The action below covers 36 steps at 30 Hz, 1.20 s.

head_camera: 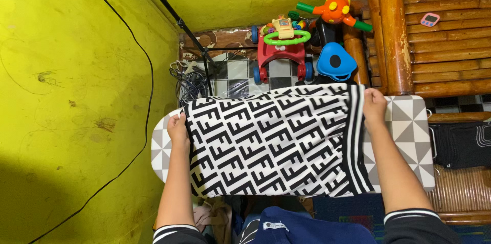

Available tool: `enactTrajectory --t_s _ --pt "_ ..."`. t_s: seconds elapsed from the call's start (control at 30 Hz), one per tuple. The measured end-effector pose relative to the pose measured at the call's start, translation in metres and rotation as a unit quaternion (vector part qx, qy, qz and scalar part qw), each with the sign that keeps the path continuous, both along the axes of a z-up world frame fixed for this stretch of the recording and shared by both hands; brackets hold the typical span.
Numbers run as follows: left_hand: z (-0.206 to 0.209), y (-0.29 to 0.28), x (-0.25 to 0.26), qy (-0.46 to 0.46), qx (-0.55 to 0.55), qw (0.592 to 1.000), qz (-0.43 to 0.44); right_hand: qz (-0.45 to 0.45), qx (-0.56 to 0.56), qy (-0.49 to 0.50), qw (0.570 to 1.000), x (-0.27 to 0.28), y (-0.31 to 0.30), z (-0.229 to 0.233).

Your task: The person folds a black and white patterned t-shirt, a brown t-shirt, and a yellow hoodie on an ironing board. Each garment is smoothed, folded into a neat rectangle, and placed on a bamboo bench.

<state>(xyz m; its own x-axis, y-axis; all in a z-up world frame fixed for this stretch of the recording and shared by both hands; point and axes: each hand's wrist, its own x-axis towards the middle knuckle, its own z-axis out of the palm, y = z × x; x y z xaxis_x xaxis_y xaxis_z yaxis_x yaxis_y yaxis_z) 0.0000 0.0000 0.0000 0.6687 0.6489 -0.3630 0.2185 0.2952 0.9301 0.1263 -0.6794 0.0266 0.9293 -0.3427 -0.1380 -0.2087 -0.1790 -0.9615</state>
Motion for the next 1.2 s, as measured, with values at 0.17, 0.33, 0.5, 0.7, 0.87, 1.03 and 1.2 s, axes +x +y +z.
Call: enactTrajectory --t_s 0.17,0.33,0.5,0.7,0.87,1.03,1.2 --pt "0.030 -0.037 -0.027 0.016 0.157 0.987 -0.034 0.003 -0.198 0.043 0.979 -0.041 0.017 0.013" --pt "0.067 -0.067 -0.099 0.094 0.386 0.912 -0.101 0.038 -0.255 0.008 0.966 -0.136 0.026 0.030" --pt "0.083 -0.089 -0.162 0.207 0.536 0.810 -0.117 0.030 -0.293 0.026 0.955 -0.199 0.023 0.036" --pt "0.065 -0.105 -0.188 0.209 0.570 0.793 -0.040 0.071 -0.431 -0.032 0.899 -0.218 0.021 0.034" --pt "0.048 -0.099 -0.193 0.194 0.471 0.860 -0.015 0.039 -0.193 0.155 0.968 -0.222 -0.005 0.038" --pt "0.054 -0.098 -0.205 0.122 0.413 0.902 0.028 -0.017 -0.075 0.139 0.987 -0.240 -0.020 0.044" --pt "0.057 -0.121 -0.233 0.191 0.367 0.910 0.018 0.114 -0.064 0.232 0.964 -0.254 -0.024 0.056"
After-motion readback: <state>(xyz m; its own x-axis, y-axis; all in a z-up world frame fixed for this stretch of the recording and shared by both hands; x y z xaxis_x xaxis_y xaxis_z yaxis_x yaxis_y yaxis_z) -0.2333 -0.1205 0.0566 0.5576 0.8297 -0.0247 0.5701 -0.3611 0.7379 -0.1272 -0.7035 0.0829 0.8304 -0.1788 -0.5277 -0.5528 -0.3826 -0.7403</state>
